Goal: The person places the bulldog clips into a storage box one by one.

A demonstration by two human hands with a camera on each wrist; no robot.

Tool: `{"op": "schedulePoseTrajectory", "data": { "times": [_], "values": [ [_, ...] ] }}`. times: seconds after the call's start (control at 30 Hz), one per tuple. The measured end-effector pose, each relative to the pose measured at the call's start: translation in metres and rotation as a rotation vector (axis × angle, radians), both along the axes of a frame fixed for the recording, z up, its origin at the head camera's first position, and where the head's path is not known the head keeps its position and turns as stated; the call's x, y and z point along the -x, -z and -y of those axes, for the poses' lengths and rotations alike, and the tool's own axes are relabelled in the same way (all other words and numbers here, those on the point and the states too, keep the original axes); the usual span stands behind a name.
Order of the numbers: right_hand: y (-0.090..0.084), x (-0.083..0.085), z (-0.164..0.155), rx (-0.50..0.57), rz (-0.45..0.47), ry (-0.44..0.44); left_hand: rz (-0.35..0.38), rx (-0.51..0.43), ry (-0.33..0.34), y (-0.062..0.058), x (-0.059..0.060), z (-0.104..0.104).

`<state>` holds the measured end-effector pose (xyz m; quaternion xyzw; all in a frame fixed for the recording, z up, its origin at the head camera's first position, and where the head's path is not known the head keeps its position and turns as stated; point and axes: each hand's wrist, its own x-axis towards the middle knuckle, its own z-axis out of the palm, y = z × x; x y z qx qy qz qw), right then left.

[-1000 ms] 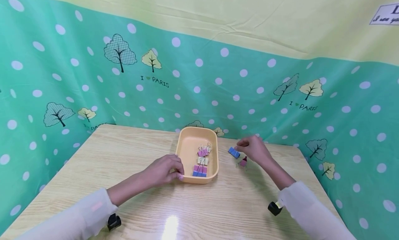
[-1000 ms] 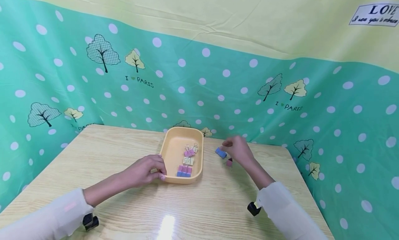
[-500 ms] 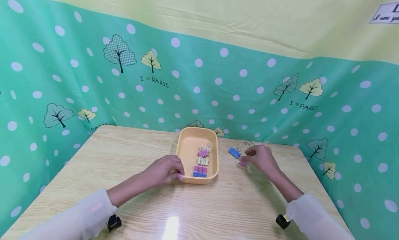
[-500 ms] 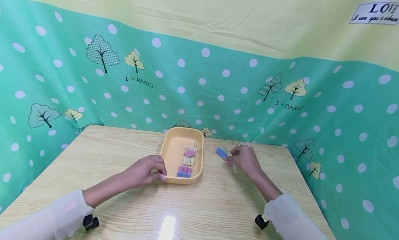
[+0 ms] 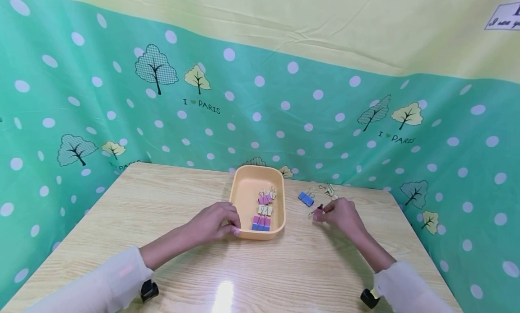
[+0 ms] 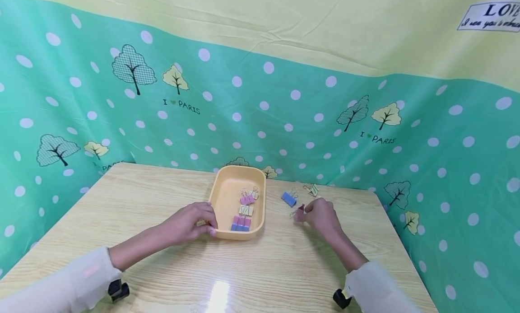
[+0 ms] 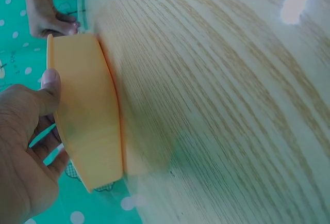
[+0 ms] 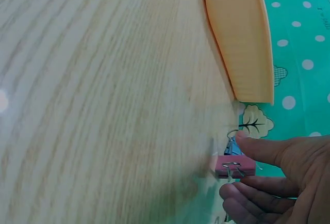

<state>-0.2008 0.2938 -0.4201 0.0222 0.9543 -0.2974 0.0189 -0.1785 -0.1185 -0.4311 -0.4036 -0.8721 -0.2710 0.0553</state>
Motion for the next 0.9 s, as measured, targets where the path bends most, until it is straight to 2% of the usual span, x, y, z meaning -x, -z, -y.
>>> {"op": "schedulePoseTrajectory", "data": {
  "times": [0.2,0.53,0.9],
  "values": [
    [0.006,0.003,0.002,-0.004,0.032,0.001,-0.004,0.000,-0.004,-0.001,-0.001,-0.001],
    [0.005,0.005,-0.002,-0.066,-0.034,-0.044,0.014,0.002,-0.016,-0.003,-0.003,-0.001],
    [-0.003,0.008,-0.011,0.002,-0.031,-0.043,-0.009,-0.029,-0.008,0.001,-0.003,0.001]
  ]
}}
